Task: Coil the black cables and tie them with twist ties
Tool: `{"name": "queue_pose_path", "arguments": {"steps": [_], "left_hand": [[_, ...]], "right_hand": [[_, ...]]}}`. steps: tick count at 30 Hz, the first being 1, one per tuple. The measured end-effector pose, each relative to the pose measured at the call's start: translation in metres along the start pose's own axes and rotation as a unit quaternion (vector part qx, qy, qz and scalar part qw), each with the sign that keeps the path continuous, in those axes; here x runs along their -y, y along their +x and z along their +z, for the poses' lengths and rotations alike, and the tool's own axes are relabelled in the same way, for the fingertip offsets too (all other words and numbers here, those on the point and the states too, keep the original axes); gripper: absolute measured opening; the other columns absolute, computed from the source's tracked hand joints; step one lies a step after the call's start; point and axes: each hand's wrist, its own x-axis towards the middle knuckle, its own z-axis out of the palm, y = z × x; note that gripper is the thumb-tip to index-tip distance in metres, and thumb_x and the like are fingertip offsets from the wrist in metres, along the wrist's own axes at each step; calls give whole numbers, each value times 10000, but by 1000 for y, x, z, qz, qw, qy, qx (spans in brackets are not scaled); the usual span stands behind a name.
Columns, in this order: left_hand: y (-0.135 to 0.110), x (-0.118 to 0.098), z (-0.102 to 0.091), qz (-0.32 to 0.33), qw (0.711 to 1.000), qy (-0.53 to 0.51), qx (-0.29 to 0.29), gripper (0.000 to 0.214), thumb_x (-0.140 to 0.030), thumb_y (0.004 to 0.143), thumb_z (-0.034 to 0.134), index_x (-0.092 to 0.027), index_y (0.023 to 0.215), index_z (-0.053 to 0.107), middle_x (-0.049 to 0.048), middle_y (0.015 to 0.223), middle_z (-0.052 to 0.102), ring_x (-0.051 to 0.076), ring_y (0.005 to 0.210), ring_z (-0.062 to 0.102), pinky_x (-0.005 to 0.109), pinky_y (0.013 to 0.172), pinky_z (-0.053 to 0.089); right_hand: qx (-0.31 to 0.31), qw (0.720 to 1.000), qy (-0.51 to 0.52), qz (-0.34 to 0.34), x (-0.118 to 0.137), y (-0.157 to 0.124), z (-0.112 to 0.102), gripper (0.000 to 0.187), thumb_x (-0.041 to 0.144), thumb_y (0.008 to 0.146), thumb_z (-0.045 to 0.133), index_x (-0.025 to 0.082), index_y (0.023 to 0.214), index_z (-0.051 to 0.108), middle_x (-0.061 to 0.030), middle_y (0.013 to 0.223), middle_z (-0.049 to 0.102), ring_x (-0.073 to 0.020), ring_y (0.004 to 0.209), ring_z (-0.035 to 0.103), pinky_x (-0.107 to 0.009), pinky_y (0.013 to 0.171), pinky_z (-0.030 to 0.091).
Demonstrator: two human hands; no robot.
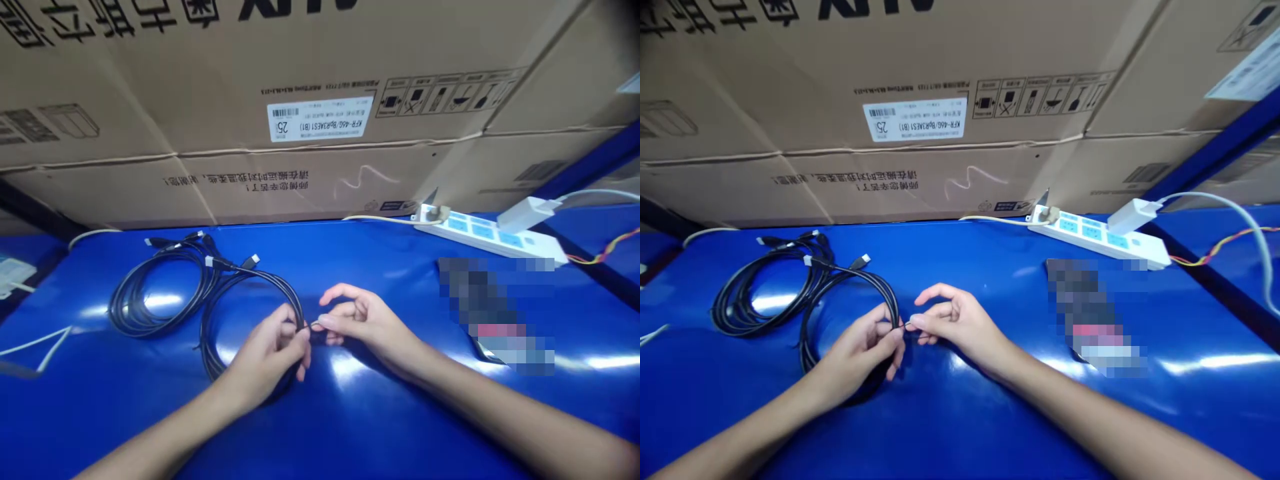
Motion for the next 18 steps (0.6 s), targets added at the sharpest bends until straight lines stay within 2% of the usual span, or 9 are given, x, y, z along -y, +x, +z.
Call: {"name": "queue_pose_path", "arguments": {"steps": [4,7,10,13,15,18], "left_hand": [[1,6,0,12,1000,19,-13,276,-472,985,541,-202,938,504,-29,705,637,123,573,591,263,626,443],[1,6,-2,13,1000,1,-9,268,-465,988,540,-201,960,512,-29,719,635,128,581,600,274,640,462],[1,4,-6,8,1000,-18,11,265,-461,986,548,-202,942,512,-22,734,645,132,604,615,282,668,479],[0,0,-10,3,998,-34,43,272,-456,986,559,-203,897,517,-11,731,663,140,654,629,295,741,489],[1,-1,-12,2,997,-49,67,303,-484,968,582,-199,882,522,-5,735,664,145,665,629,301,749,492],[4,0,-15,3,993,-75,93,394,-569,904,641,-193,892,523,-4,726,649,147,633,620,309,718,500]], "right_hand": [[12,997,-74,-30,0,-1,1,347,448,807,815,180,967,662,-40,816,781,-160,742,726,-271,701,561],[26,988,-136,-74,0,-5,2,297,400,816,805,198,999,687,-65,963,782,-200,883,747,-298,744,589],[22,978,-178,-105,-2,-7,4,285,314,790,819,209,1031,709,-71,1013,779,-201,867,750,-303,737,607],[5,961,-225,-160,-9,-6,4,193,300,847,776,199,1007,739,-71,987,792,-180,806,756,-273,703,616],[-3,921,-295,-256,-13,-4,2,116,262,902,740,188,990,745,-59,936,799,-153,748,754,-230,664,611],[6,836,-380,-396,-15,-2,-4,87,191,949,695,173,1024,734,-45,876,798,-129,707,744,-195,635,596]]}}
